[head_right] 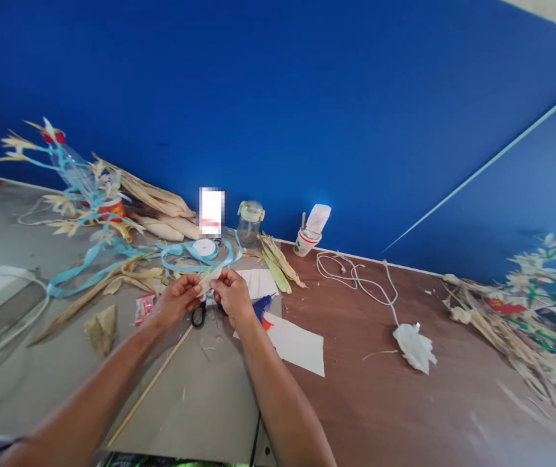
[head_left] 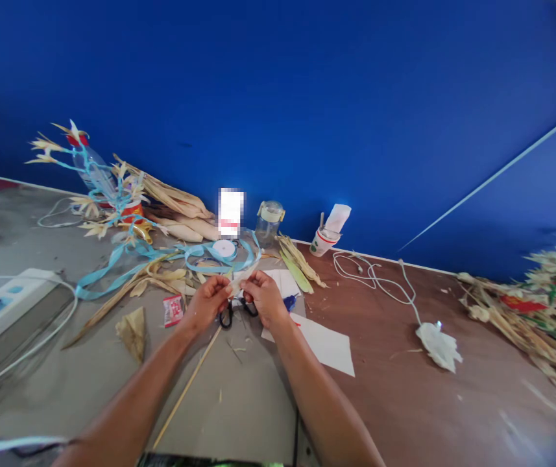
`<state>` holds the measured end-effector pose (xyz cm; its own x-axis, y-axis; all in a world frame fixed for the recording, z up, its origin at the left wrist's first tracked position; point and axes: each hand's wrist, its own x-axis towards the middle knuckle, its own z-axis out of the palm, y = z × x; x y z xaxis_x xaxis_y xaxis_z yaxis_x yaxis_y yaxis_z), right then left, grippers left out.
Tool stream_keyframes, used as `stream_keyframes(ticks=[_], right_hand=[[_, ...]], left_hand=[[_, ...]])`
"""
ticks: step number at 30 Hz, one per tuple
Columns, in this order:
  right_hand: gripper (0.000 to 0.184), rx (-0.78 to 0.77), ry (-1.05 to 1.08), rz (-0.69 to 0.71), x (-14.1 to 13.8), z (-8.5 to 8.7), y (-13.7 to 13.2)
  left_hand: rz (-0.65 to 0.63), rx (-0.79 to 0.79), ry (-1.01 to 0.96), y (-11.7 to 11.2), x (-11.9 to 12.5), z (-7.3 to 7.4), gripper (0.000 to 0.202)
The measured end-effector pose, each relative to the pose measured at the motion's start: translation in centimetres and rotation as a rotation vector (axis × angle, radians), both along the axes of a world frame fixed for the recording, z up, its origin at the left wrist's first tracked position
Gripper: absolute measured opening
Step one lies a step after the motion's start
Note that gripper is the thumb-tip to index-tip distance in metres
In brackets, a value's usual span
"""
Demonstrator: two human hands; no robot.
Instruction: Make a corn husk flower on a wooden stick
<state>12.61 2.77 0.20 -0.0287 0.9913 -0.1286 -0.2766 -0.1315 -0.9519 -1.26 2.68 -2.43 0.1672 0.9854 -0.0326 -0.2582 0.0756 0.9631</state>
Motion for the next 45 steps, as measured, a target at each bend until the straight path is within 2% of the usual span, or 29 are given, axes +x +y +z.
stream_keyframes(ticks=[3,11,13,15,16,18,21,24,28,32,37,42,45], right_hand=[[0.026,-0.012,0.048,-0.005,0.1,0.0,0.1],[0.033,-0.062,0.139,-0.024,0.2,0.0,0.2],[0.034,-0.066,0.119,-0.036,0.3,-0.1,0.2],[0.033,-0.066,0.036,-0.077,0.4,-0.1,0.4],[0.032,-0.055,-0.057,-0.105,0.6,-0.1,0.4],[0.026,0.003,-0.374,-0.114,0.8,0.1,0.3],[0.019,0.099,-0.964,0.080,1.1,0.7,-0.5],[0.029,0.135,-1.355,0.272,0.8,1.3,-1.8],[0.046,0.124,-1.586,0.358,-0.1,1.7,-2.9],[0.052,0.116,-1.659,0.362,-1.0,1.5,-3.2],[0.036,0.145,-1.675,0.380,-1.2,1.6,-3.1],[0.030,0.105,-1.648,0.365,-0.6,1.6,-2.7],[0.030,0.113,-1.545,0.336,0.2,1.7,-2.3]], left_hand=[[0.010,-0.002,-0.060,0.1,-0.1,0.1,0.037],[-0.076,-0.075,-0.061,0.0,-0.5,0.2,0.044],[-0.065,-0.086,-0.067,0.1,-0.5,0.2,0.042],[0.005,-0.082,-0.088,0.3,-0.6,0.3,0.039],[0.063,-0.077,-0.100,0.4,-0.7,0.4,0.038],[0.198,-0.066,-0.117,0.8,-0.9,0.5,0.039],[0.331,-0.064,-0.113,1.1,-1.2,0.6,0.038],[0.340,-0.065,-0.090,1.1,-1.2,0.6,0.033],[0.310,-0.065,-0.039,0.8,-0.8,0.5,0.029],[0.317,-0.030,0.014,0.8,-0.7,0.1,0.025],[0.306,-0.013,0.047,1.0,-0.9,-0.4,0.023],[0.316,-0.054,-0.008,0.9,-0.9,-0.1,0.023],[0.284,-0.102,-0.126,0.8,-0.9,0.5,0.024]])
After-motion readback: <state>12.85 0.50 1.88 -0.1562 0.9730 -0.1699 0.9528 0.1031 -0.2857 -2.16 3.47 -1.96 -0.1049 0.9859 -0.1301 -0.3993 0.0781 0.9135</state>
